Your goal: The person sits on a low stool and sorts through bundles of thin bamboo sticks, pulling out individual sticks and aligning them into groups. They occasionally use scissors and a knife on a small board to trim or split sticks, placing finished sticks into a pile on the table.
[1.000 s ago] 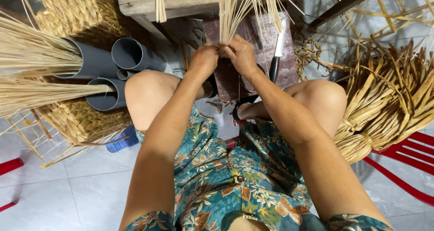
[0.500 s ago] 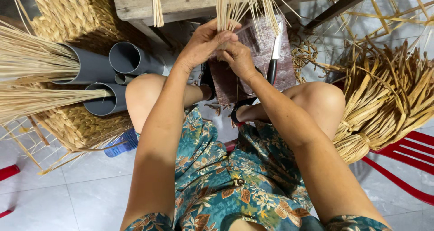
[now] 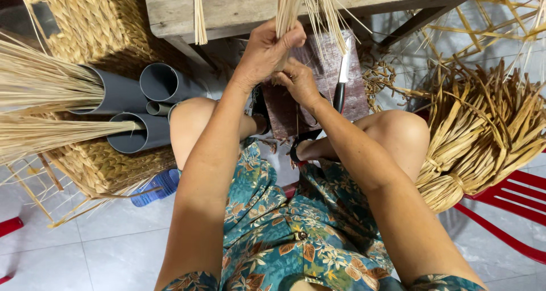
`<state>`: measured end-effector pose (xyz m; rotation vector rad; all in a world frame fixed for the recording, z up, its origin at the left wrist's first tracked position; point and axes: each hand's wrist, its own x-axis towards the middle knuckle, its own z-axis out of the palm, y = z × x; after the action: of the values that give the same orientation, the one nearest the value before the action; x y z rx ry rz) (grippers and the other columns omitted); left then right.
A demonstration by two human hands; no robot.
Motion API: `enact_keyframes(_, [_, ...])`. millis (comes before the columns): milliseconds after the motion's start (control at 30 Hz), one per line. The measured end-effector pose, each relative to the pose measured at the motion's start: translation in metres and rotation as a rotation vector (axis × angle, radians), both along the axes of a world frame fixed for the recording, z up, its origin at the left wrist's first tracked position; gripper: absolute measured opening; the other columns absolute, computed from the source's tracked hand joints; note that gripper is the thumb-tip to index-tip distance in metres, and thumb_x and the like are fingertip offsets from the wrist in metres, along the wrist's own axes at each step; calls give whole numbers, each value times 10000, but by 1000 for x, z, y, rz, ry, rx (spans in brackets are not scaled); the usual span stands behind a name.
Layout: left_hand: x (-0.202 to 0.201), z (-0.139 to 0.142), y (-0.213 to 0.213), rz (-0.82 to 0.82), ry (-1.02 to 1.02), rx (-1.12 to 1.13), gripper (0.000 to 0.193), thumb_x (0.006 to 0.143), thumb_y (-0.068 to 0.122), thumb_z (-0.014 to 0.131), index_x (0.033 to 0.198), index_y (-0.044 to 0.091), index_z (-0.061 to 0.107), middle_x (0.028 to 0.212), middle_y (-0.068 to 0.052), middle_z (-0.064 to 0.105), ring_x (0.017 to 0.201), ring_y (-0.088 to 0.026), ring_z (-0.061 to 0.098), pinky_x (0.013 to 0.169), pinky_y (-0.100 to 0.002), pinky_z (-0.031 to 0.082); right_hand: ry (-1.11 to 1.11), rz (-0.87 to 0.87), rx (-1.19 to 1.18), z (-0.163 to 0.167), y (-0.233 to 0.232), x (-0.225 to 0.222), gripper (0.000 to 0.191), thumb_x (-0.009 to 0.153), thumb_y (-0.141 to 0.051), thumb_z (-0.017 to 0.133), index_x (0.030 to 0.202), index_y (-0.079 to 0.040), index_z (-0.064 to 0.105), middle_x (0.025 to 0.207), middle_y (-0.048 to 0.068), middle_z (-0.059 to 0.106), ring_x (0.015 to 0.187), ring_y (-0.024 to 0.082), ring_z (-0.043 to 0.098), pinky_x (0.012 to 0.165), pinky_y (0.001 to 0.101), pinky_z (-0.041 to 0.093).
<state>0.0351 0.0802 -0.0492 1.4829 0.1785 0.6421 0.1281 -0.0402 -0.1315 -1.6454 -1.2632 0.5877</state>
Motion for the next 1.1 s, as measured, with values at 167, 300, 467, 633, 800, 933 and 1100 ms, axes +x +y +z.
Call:
enact_keyframes(167, [6,20,-4,29,-109,-44,398,1063,436,655,1164,51,645,876,25,621,753,-63,614,800,-265,584,-118,-4,16,4,0,-1,106,936,-59,766,1038,-49,741,902,73,647,799,196,684,715,340,558])
enact_keyframes(300, [2,38,-8,51,-186,53,440,1068,504,623,1161,74,629,907,28,568,722,-47,557,749,-244,572,-87,-6,-59,3,0,-2,93,929,-63,767,1010,-54,722,875,79,613,779,199,671,704,347,552])
enact_keyframes(467, [0,51,-12,88,-183,74,517,1043,591,567,1161,90,617,751,63,480,612,-19,493,580,-176,434,-87,14,-18,0,-1,-4,124,920,-60,761,1039,-60,724,895,84,615,798,219,671,722,347,553])
enact_keyframes(633, [2,60,-15,91,-178,54,568,1047,632,561,1193,85,615,773,56,456,647,-31,433,584,-201,366,-110,18,-26,-3,0,-5,132,917,-50,763,1043,-57,726,892,104,605,793,251,648,733,367,539])
enact_keyframes(800, [-1,69,-14,34,-270,14,617,1049,672,494,1251,97,592,820,56,438,675,-22,397,575,-187,306,-79,5,-2,-7,2,-6,135,921,-51,746,1052,-68,721,897,101,615,812,259,662,741,366,554])
enact_keyframes(933, [0,72,-18,50,-220,-44,558,1091,624,479,1231,101,612,832,58,444,702,-27,398,595,-190,287,-135,32,60,-8,2,-7,120,922,-60,755,1038,-66,723,918,111,641,850,279,667,768,382,549])
enact_keyframes(1100, [0,73,-18,57,-210,12,496,1154,564,469,1179,89,611,802,48,432,719,-45,406,629,-213,302,-84,41,74,-7,1,-10,131,913,-38,734,1040,-45,703,980,115,667,894,269,695,789,368,563])
